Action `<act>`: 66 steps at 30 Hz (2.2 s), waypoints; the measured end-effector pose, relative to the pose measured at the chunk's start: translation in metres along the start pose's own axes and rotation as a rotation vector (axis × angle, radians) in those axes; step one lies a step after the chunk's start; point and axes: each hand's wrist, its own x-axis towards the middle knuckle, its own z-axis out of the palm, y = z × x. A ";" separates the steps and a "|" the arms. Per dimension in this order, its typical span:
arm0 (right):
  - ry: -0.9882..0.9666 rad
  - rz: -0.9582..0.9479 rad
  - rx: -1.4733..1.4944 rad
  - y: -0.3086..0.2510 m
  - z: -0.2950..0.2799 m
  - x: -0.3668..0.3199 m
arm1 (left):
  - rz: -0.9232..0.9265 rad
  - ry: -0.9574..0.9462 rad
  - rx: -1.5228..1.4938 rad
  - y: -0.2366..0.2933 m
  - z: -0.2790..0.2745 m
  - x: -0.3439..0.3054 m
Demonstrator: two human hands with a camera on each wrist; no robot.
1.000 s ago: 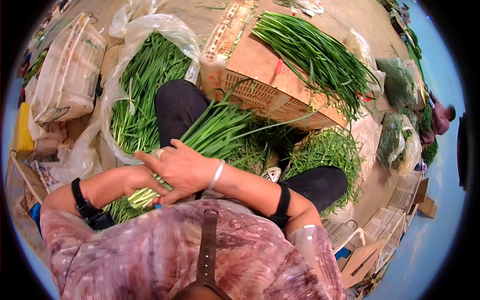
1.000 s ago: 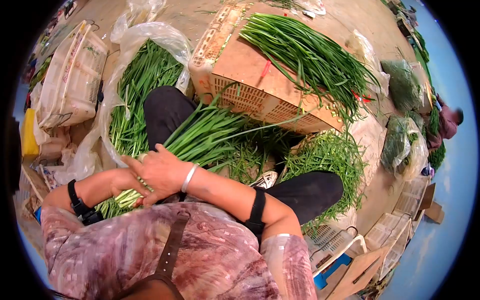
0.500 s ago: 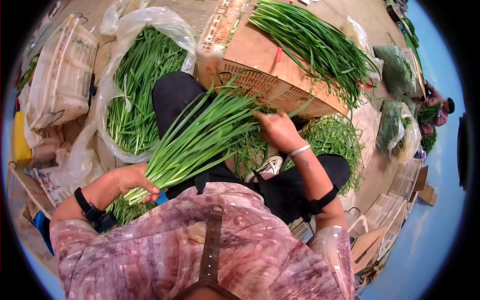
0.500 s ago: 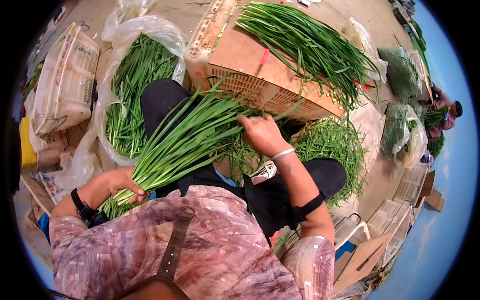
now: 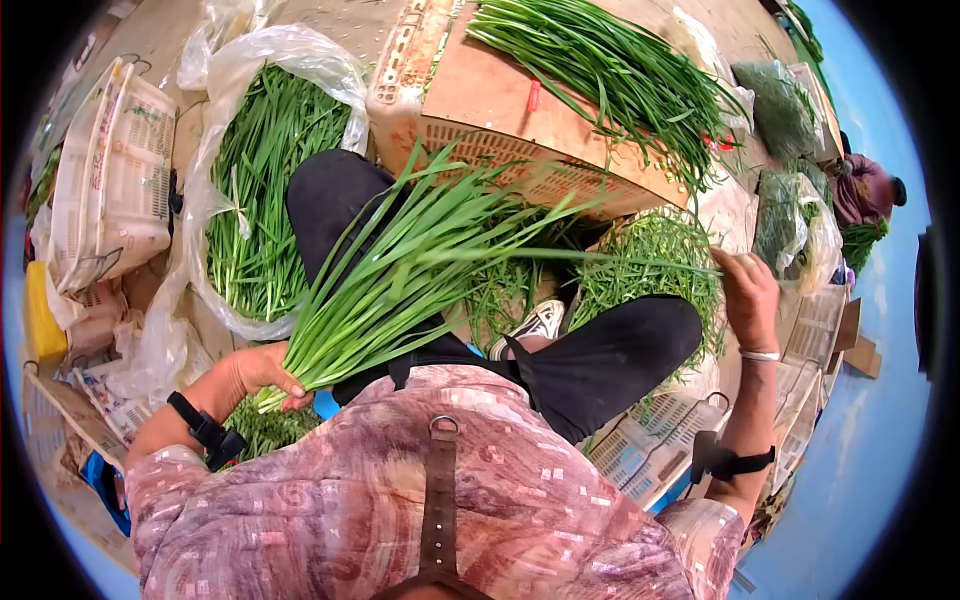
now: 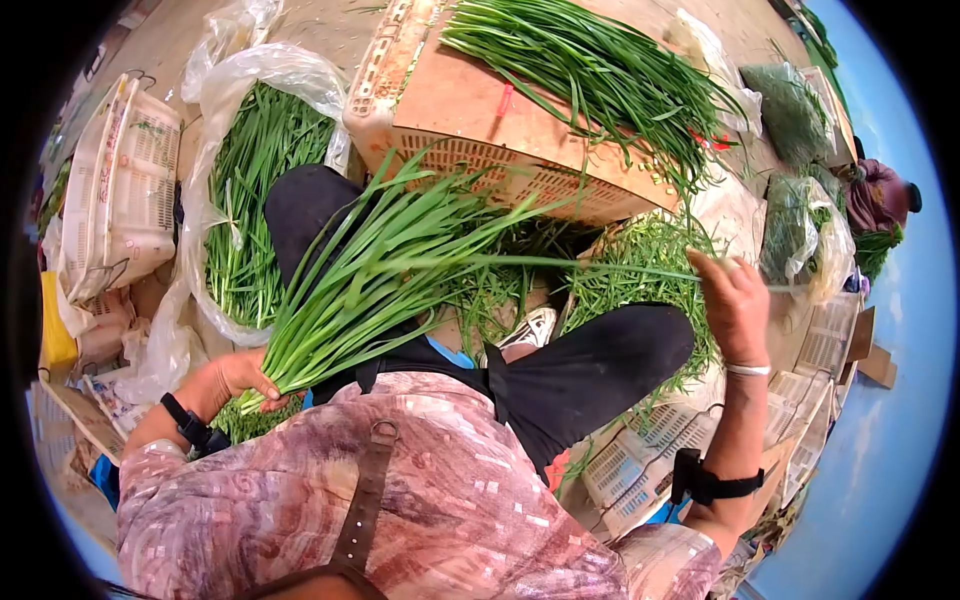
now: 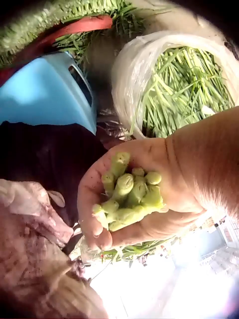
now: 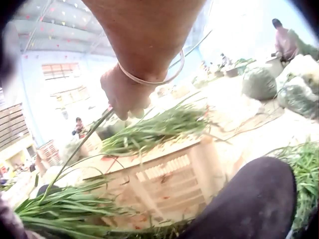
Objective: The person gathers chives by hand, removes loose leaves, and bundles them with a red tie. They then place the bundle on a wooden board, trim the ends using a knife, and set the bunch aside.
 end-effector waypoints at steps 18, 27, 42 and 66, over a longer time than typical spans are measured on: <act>0.021 0.744 -0.224 0.066 -0.005 -0.089 | 0.066 0.066 -0.233 -0.041 -0.010 -0.030; 0.116 0.058 0.562 -0.131 0.035 0.102 | 0.010 0.190 -0.118 -0.053 -0.020 -0.068; -0.100 -0.916 0.689 -0.407 0.070 0.127 | -0.121 0.461 0.014 -0.012 0.025 -0.088; 0.001 -0.285 -0.139 -0.151 -0.052 0.200 | 0.610 -0.173 1.038 0.302 0.068 0.075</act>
